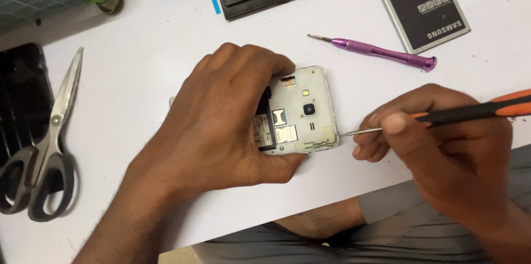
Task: The person uses a screwdriver to pry open the back cover of a smartphone on a workbench, removes the battery, and works around the phone's edges and internal frame, repeatedly prying and repositioning the device while handling the battery and cover.
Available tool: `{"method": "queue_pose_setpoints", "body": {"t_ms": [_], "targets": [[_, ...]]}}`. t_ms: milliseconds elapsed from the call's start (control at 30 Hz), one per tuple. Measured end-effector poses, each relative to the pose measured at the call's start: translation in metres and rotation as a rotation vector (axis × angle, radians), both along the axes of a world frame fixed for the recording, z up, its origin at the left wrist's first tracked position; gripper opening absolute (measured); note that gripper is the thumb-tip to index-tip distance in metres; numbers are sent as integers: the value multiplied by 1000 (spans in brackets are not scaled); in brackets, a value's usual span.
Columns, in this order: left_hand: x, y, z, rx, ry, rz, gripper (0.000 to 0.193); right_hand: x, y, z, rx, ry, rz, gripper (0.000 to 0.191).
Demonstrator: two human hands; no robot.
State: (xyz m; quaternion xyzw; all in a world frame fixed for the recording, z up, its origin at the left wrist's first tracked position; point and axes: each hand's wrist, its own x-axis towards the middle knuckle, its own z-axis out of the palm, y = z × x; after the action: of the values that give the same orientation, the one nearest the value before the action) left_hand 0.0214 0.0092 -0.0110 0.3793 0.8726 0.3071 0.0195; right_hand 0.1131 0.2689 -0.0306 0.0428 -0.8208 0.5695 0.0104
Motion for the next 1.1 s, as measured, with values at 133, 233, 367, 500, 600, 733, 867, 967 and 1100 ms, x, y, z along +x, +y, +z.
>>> {"method": "queue_pose_setpoints", "body": {"t_ms": [133,233,367,500,600,733,867,967,1100], "targets": [[1,2,5,1,-9,3,81,1,2,-4,-37,28,39,22],[2,3,8,0,-7,-1,85,1,4,-5,-34,26,31,21],[1,4,10,-10,-13,-13,89,1,5,-7,-12,32,25,22],[1,3,11,-32,-62,-2,91,2,5,-7,7,56,7,23],[1,2,12,-31,-90,7,96,2,6,-7,-7,71,4,21],[3,0,13,-18,-95,19,97,1,6,-5,-23,46,-28,22],[4,-4,14,2,-75,20,98,2,6,-4,-19,52,-25,22],[4,-6,14,7,-68,24,99,4,6,-6,-81,45,-21,21],[6,-8,17,16,-67,28,97,5,5,-7,-167,61,2,21]]}}
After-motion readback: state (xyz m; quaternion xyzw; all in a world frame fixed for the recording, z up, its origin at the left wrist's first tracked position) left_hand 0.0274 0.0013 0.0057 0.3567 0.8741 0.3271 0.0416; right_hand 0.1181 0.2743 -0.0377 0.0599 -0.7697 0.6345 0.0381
